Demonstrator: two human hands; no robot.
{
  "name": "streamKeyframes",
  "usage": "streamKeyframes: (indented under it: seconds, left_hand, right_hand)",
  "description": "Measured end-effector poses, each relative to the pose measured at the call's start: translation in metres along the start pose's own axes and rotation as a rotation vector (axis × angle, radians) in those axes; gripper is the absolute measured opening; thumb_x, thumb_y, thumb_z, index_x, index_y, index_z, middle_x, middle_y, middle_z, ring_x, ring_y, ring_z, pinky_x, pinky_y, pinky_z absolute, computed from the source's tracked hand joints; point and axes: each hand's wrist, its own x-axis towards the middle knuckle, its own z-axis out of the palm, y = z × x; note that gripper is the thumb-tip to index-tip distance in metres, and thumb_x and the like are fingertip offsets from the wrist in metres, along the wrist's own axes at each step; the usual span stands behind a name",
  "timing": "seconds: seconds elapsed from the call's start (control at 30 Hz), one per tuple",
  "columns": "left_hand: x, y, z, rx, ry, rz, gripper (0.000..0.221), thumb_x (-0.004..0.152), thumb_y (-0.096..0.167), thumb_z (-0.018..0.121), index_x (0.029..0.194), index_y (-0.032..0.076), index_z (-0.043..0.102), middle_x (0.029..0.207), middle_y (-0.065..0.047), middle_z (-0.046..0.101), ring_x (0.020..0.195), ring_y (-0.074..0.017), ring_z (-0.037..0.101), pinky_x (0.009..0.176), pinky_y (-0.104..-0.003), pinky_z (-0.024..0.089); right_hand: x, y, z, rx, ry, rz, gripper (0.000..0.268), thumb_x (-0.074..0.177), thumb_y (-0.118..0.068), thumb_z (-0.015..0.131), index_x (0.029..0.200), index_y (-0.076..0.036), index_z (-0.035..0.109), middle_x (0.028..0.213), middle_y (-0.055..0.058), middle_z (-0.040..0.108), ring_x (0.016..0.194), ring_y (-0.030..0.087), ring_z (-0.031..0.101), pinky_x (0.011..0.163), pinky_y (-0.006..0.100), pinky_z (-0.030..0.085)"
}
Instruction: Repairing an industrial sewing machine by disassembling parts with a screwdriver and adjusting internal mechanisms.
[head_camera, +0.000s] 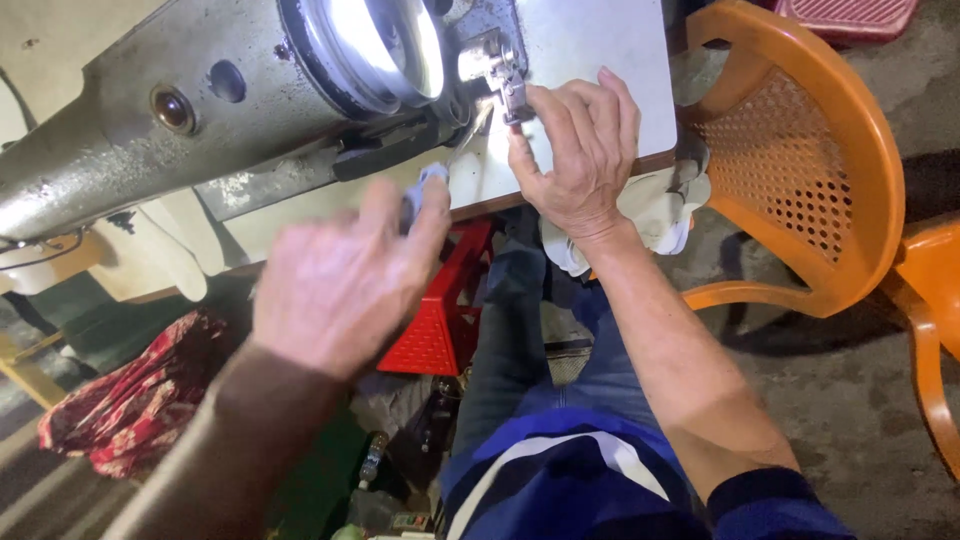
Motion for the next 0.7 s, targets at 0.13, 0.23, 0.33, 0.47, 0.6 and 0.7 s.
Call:
streamKeyframes:
  seconds: [0.13,0.23,0.33,0.47,0.6,0.7]
  left_hand:
    - [0.037,-0.003,-0.047,-0.025,-0.27,0.028,0.033,0.114,0.032,0.04,0.126,0.005,0.056,0.067,0.001,0.058,0.035,-0.006,0.043,0.027,-0.023,0.043]
    - [0.057,0.003,-0.069,-0.263,-0.498,-0.109,0.043,0.121,0.035,0.034,0.104,0.004,0.06,0.054,0.0,0.056,0.036,-0.015,0.056,0.028,-0.03,0.049]
    - [0.07,0.001,-0.083,0.011,-0.591,0.069,0.042,0.119,0.038,0.038,0.116,0.0,0.056,0.061,-0.003,0.061,0.04,-0.0157,0.064,0.032,-0.028,0.061]
    - [0.074,-0.009,-0.08,0.513,-0.54,0.264,0.059,0.1,0.048,0.049,0.156,0.033,0.041,0.093,-0.007,0.071,0.038,-0.0046,0.063,0.028,-0.023,0.06]
    - [0.062,0.005,-0.079,0.05,-0.216,0.059,0.023,0.109,0.027,0.06,0.128,0.017,0.068,0.078,-0.006,0.069,0.046,-0.0226,0.068,0.042,-0.042,0.064]
    - [0.079,0.023,-0.09,-0.482,-0.327,-0.473,0.031,0.096,0.004,0.066,0.126,0.01,0.074,0.096,-0.018,0.081,0.063,-0.0276,0.08,0.055,-0.033,0.071]
  right_hand:
    - [0.003,0.0,-0.003,0.001,0.002,0.003,0.021,0.094,-0.02,0.067,0.108,-0.005,0.072,0.091,0.009,0.071,0.09,0.027,0.063,0.104,0.045,0.045]
    - [0.0,0.005,0.0,-0.005,0.008,0.009,0.021,0.095,-0.02,0.065,0.11,-0.006,0.072,0.091,0.008,0.073,0.089,0.024,0.064,0.105,0.043,0.044]
    - [-0.012,0.013,0.009,-0.023,-0.005,0.013,0.025,0.102,-0.025,0.056,0.114,-0.009,0.071,0.09,0.006,0.075,0.09,0.021,0.066,0.107,0.041,0.042]
    - [-0.014,0.02,0.02,-0.073,0.077,-0.032,0.025,0.099,-0.027,0.061,0.116,-0.012,0.071,0.086,0.002,0.071,0.087,0.017,0.066,0.107,0.039,0.042]
    - [-0.002,0.012,0.005,-0.036,0.092,-0.012,0.022,0.09,-0.019,0.067,0.11,-0.011,0.072,0.089,0.001,0.073,0.087,0.016,0.066,0.111,0.038,0.04]
    - [0.001,0.013,0.007,-0.047,0.134,0.032,0.02,0.087,-0.012,0.067,0.106,-0.012,0.073,0.085,0.001,0.074,0.083,0.016,0.067,0.106,0.037,0.043]
